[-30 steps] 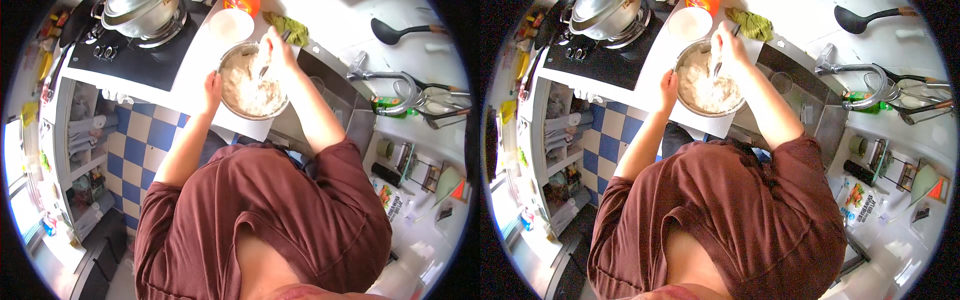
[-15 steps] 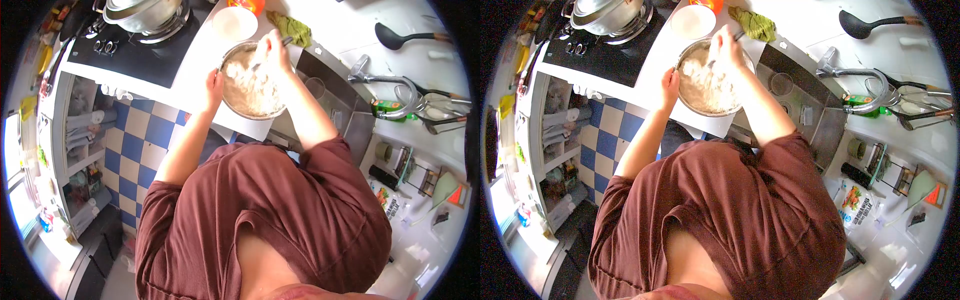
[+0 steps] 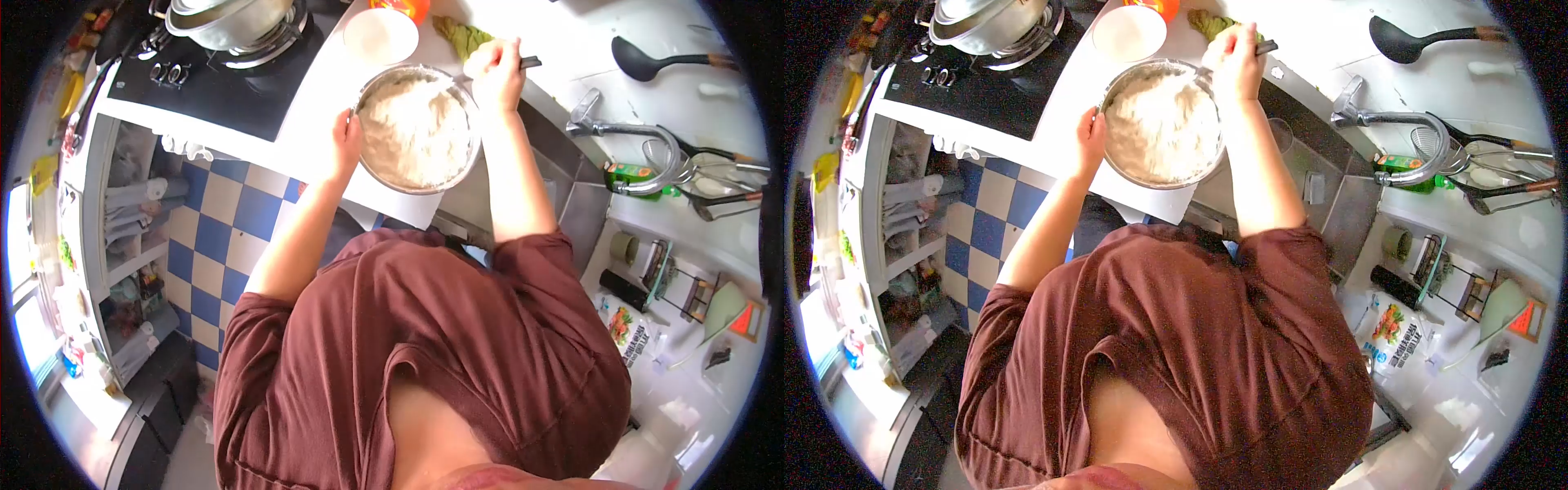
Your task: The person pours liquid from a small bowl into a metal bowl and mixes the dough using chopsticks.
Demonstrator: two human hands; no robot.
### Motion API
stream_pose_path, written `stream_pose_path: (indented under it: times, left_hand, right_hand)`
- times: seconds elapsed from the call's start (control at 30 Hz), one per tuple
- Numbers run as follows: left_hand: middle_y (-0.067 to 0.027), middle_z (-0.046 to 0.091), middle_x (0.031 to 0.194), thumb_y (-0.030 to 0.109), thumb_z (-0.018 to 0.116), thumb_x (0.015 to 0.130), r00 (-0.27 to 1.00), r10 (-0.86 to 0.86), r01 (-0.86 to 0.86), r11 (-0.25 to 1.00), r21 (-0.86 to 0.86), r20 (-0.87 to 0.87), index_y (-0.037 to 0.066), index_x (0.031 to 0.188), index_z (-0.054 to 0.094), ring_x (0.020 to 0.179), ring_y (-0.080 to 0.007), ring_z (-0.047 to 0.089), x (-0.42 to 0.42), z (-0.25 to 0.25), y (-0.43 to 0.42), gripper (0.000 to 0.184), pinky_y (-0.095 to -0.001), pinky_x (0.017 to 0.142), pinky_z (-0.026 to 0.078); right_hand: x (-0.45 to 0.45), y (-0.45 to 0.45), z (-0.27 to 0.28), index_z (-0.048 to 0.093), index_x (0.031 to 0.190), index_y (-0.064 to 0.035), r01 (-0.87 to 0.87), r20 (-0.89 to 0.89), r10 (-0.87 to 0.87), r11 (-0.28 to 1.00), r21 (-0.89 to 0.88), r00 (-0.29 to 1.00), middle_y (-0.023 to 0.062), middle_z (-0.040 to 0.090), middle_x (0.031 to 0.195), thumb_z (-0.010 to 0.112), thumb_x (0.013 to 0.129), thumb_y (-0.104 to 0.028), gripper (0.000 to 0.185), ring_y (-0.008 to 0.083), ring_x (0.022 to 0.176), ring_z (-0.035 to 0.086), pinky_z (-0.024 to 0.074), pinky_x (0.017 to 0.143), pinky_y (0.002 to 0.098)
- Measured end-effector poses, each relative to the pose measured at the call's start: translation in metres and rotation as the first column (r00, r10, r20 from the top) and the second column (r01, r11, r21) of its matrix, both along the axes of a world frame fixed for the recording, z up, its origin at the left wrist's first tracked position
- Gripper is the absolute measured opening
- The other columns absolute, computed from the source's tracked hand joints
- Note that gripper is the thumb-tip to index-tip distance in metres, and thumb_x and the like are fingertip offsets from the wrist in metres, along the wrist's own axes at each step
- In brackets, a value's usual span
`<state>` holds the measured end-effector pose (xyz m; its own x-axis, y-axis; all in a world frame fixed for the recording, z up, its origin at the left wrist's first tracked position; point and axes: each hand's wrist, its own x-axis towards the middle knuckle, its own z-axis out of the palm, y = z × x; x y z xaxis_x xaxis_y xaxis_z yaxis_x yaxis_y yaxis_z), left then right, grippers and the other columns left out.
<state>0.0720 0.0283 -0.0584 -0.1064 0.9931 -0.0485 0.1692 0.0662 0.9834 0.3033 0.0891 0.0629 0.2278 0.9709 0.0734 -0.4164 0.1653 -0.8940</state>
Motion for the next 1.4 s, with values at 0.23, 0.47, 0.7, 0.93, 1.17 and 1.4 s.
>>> stream_pose_path:
  times: [0.23, 0.47, 0.7, 0.93, 1.17, 1.4]
  left_hand:
    - [0.0019, 0.046, 0.068, 0.015, 0.047, 0.088, 0.999, 0.029, -0.030, 0.999, 0.042, 0.019, -0.003, 0.101, 0.053, 0.061, -0.0056, 0.040, 0.001, -0.002, 0.000, 0.023, -0.0208, 0.055, 0.035]
    - [0.0009, 0.049, 0.070, 0.016, 0.049, 0.087, 0.999, 0.027, -0.027, 0.999, 0.021, -0.023, -0.004, 0.104, 0.052, 0.063, -0.0063, 0.043, 0.000, -0.011, 0.004, 0.026, -0.0195, 0.056, 0.036]
    - [0.0003, 0.050, 0.070, 0.019, 0.050, 0.087, 1.000, 0.008, -0.009, 1.000, -0.026, -0.007, -0.005, 0.107, 0.051, 0.062, -0.0066, 0.043, -0.001, 0.002, 0.004, 0.030, -0.0208, 0.055, 0.037]
    - [0.0005, 0.050, 0.070, 0.019, 0.050, 0.087, 1.000, -0.010, 0.010, 0.999, -0.039, 0.001, -0.004, 0.108, 0.051, 0.062, -0.0063, 0.043, -0.004, 0.001, -0.002, 0.031, -0.0209, 0.055, 0.037]
    - [0.0018, 0.050, 0.069, 0.018, 0.050, 0.087, 0.999, -0.010, 0.013, 0.998, -0.066, 0.047, -0.003, 0.107, 0.051, 0.061, -0.0045, 0.042, -0.003, -0.003, 0.001, 0.029, -0.0190, 0.055, 0.036]
    - [-0.0022, 0.050, 0.073, 0.017, 0.046, 0.089, 0.999, 0.027, -0.026, 0.999, -0.028, 0.037, -0.002, 0.105, 0.052, 0.065, -0.0072, 0.043, 0.003, 0.005, -0.003, 0.026, -0.0228, 0.058, 0.038]
  right_hand:
    - [-0.021, -0.027, 0.000, 0.038, 0.055, -0.0124, 0.042, 0.068, -0.034, 0.990, -0.133, 0.997, -0.0024, 0.035, 0.046, 0.034, 0.093, -0.041, 0.047, 0.0086, 0.040, 0.033, 0.0280, 0.041, 0.0243]
    - [-0.039, -0.030, 0.004, 0.037, 0.056, -0.0132, 0.029, 0.225, 0.028, 0.969, -0.247, 0.974, -0.0026, 0.036, 0.049, 0.035, 0.092, -0.043, 0.047, 0.0087, 0.044, 0.035, 0.0272, 0.043, 0.0235]
    - [-0.038, -0.011, -0.041, 0.039, 0.056, -0.0127, -0.126, 0.051, 0.144, 0.958, -0.259, 0.988, -0.0009, 0.037, 0.044, 0.040, 0.090, -0.044, 0.046, 0.0093, 0.036, 0.036, 0.0309, 0.038, 0.0242]
    - [-0.054, 0.024, -0.060, 0.041, 0.058, -0.0129, -0.149, 0.050, 0.158, 0.978, -0.144, 0.986, -0.0020, 0.038, 0.047, 0.034, 0.088, -0.053, 0.051, 0.0087, 0.037, 0.035, 0.0327, 0.038, 0.0240]
    - [-0.043, 0.013, 0.002, 0.037, 0.058, -0.0142, -0.311, -0.074, 0.302, 0.936, -0.166, 0.950, -0.0035, 0.033, 0.050, 0.036, 0.090, -0.047, 0.045, 0.0101, 0.043, 0.033, 0.0279, 0.042, 0.0235]
    - [-0.021, -0.007, 0.007, 0.041, 0.058, -0.0125, -0.267, 0.225, 0.339, 0.917, -0.297, 0.914, -0.0013, 0.039, 0.048, 0.035, 0.091, -0.046, 0.047, 0.0075, 0.041, 0.041, 0.0328, 0.042, 0.0211]
